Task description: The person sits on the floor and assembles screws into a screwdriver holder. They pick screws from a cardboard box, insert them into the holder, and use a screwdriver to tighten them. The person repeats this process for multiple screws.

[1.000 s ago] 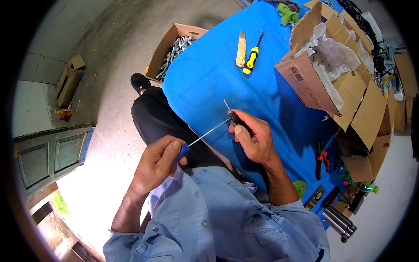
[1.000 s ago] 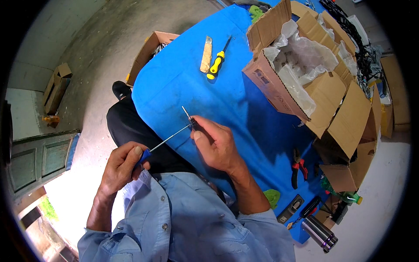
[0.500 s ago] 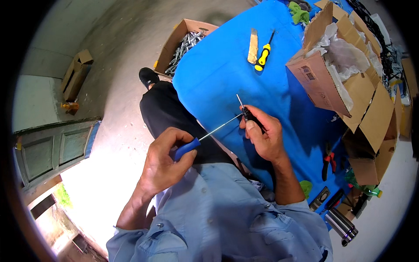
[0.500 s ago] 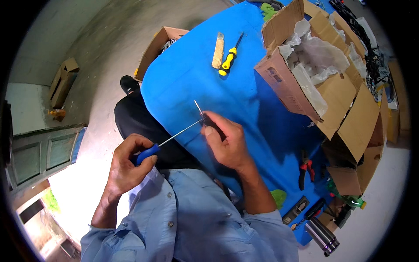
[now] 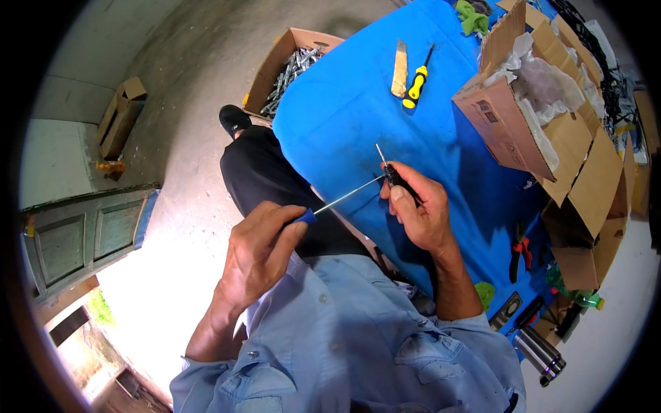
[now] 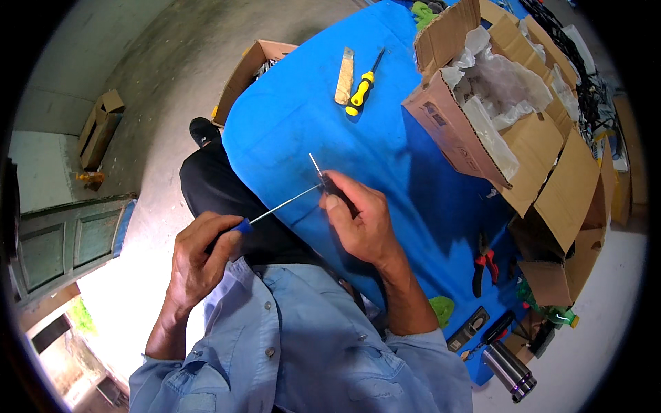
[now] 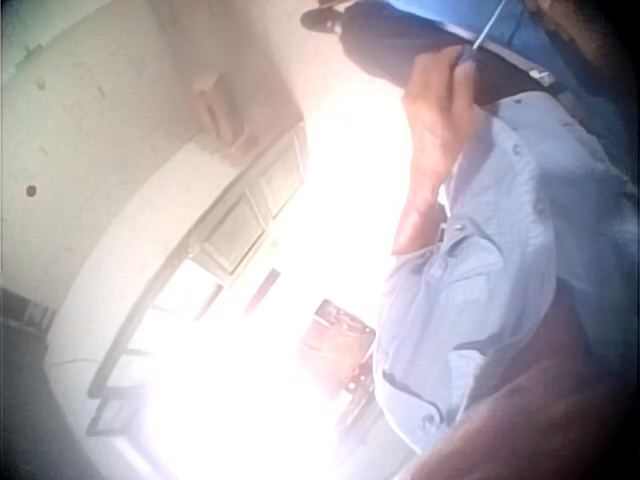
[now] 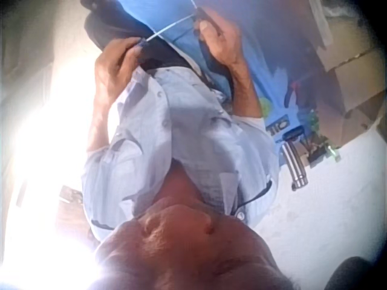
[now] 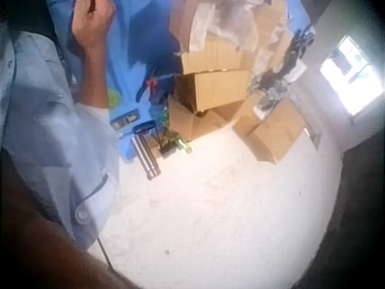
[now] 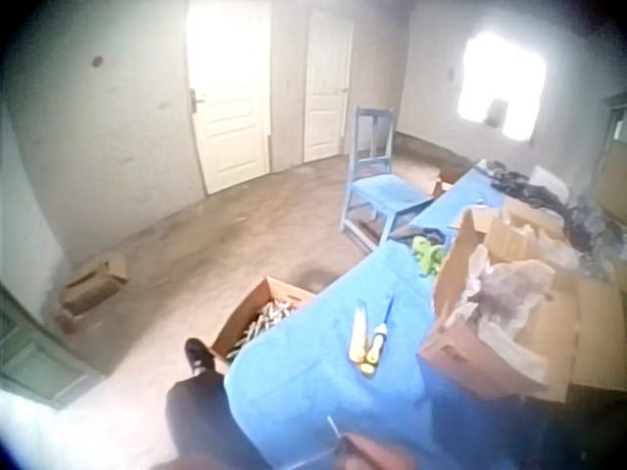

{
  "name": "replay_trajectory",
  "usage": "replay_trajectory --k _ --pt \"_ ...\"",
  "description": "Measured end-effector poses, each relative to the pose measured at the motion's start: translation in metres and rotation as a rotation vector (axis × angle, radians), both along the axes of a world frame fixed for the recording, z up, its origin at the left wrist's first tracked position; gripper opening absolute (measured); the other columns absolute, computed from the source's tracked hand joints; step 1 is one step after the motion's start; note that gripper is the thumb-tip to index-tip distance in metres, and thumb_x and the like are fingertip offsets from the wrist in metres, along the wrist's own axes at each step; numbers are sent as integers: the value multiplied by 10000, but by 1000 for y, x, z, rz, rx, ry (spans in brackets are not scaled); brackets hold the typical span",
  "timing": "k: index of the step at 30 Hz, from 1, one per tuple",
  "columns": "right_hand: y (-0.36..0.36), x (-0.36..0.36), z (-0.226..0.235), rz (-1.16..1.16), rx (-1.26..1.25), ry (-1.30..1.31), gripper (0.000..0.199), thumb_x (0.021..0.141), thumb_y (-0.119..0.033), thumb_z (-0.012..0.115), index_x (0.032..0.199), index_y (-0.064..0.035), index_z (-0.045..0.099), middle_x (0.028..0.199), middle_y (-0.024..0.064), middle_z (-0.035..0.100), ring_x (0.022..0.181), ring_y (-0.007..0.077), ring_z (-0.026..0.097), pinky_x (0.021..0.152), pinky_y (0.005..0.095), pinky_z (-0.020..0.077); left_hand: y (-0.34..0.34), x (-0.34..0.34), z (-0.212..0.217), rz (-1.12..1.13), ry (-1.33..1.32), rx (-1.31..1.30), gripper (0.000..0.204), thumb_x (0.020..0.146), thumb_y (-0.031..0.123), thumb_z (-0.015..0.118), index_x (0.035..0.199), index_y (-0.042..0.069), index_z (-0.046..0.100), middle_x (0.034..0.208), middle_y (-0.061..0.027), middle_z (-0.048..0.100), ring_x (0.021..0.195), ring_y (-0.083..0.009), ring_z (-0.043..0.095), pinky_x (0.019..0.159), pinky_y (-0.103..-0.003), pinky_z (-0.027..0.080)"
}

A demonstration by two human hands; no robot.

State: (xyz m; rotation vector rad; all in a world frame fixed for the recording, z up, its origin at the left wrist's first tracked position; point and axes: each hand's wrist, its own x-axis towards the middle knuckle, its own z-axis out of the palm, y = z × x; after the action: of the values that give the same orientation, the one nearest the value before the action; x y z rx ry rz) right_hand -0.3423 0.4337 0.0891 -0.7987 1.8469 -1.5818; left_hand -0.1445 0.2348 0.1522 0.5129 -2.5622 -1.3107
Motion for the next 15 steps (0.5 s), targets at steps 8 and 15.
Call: replay_trajectory --k 8,15 --pt "0 0 2 10 11 12 340 952 -43 604 1262 90 648 885 133 722 770 179 684 721 307 548 -4 -2 4 105 -248 488 359 1129 282 473 1097 1 694 763 -64 679 518 -91 570 466 -237 430" --pt "-1 0 3 10 11 5 339 955 -52 613 1259 94 649 893 130 727 776 179 686 726 308 549 2 -3 6 132 -185 340 258 948 207 702 1096 4 645 920 -111 676 736 -150 667 697 -276 548"
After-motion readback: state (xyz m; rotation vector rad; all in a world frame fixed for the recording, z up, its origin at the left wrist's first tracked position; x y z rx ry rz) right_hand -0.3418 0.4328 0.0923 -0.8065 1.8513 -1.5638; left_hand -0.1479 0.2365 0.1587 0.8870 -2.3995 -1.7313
